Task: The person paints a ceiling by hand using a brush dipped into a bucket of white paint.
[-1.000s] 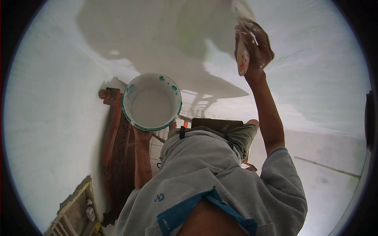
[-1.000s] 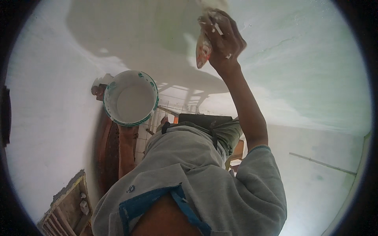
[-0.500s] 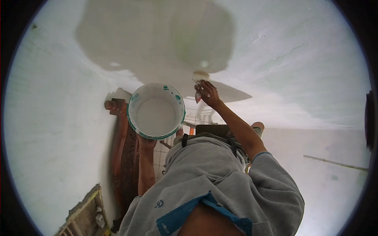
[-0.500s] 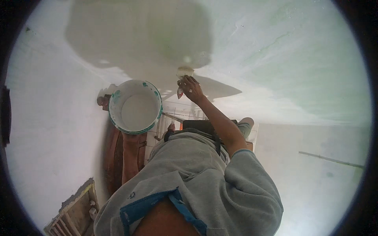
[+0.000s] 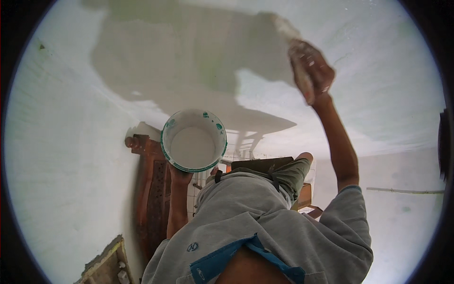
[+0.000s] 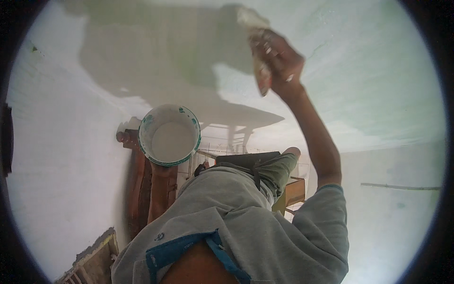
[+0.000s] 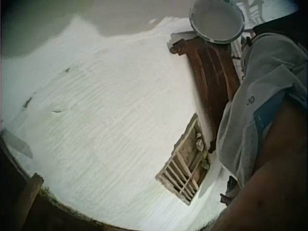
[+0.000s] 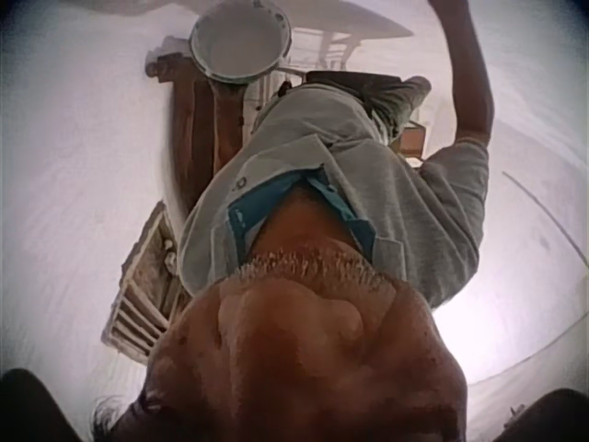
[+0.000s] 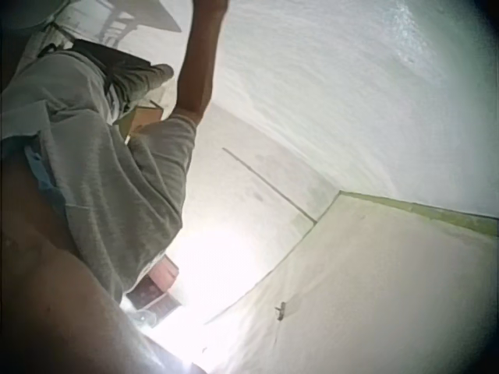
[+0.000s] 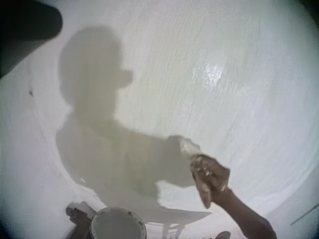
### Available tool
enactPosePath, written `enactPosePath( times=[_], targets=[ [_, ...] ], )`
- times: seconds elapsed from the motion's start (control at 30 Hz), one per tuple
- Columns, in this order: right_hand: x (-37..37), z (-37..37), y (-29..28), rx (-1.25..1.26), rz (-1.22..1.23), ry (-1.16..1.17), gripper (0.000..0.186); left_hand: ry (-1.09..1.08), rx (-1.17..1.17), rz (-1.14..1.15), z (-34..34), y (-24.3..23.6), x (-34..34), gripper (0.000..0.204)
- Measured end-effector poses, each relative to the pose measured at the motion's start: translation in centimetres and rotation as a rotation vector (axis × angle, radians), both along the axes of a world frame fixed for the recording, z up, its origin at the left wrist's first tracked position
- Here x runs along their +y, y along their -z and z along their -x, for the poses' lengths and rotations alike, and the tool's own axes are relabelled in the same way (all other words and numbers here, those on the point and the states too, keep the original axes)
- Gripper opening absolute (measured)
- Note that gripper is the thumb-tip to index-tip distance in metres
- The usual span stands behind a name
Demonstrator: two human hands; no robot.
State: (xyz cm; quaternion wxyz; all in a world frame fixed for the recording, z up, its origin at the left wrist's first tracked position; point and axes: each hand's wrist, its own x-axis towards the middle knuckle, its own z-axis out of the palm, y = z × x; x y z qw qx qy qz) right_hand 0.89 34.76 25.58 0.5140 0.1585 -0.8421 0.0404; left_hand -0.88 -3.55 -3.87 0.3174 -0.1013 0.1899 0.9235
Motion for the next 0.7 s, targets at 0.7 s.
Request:
enactPosePath(
  times=[0.7],
  targets=[
    [-14.0, 0.5, 10.9, -0.993, 0.622, -0.209, 0.019, 0.101, 0.132, -0.057, 1.7, -2.9, 4.8, 0.061]
  ],
)
